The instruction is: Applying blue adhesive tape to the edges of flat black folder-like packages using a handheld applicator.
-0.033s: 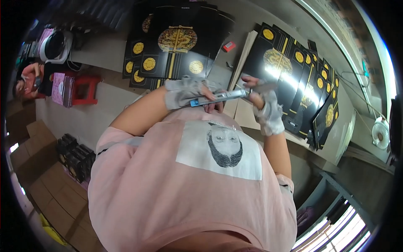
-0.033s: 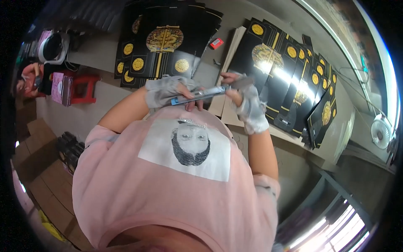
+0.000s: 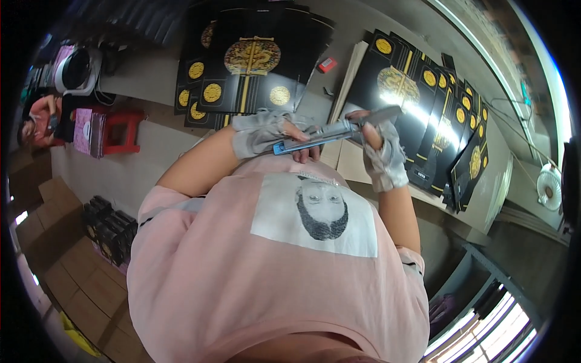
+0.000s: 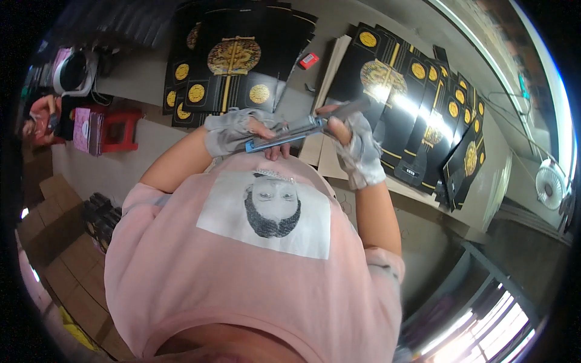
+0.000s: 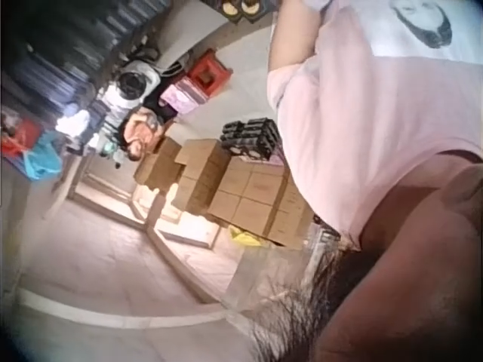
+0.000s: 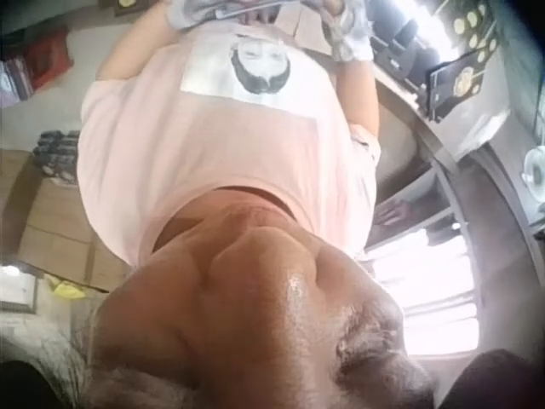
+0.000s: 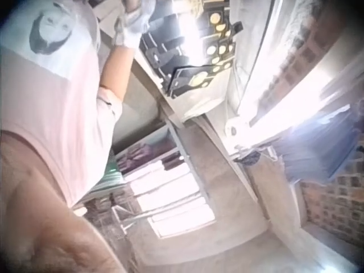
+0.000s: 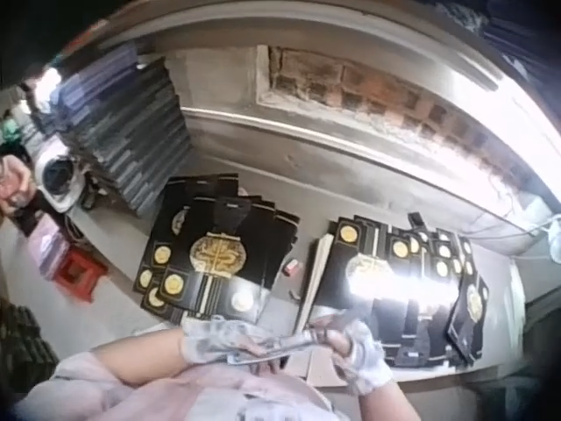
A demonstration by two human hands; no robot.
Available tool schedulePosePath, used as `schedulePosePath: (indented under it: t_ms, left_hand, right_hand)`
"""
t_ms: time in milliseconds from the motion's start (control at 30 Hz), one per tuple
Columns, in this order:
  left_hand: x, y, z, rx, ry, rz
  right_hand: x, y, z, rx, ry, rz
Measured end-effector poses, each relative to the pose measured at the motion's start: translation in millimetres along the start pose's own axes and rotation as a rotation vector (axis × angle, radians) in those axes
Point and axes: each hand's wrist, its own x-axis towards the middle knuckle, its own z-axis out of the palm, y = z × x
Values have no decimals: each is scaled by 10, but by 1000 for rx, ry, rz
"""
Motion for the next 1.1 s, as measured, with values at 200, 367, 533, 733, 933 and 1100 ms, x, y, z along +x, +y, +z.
schedulePosePath:
  t_ms: [200,367,533,733,933,1100]
  left_hand:
    - [142,-25,175,356,402,52]
    - [131,-300,-131,91,591,212]
    - [143,-672,-257,-606,550,259]
    - [84,-807,-383,-524,592,293]
    - [-114,-387,-17,-857,564,306]
    - [-275,-581,-251,-891,440,303]
  right_hand:
    - [197,190,66,-144,157,163]
    - [258,269,60,-139,125,339]
    - [314,429,302,133,-390,639]
    - [502,193,722,-598,-684,506]
    - [925,1129,168,-471,-569,88]
    - [1126,315,97,-1703,-225,-94]
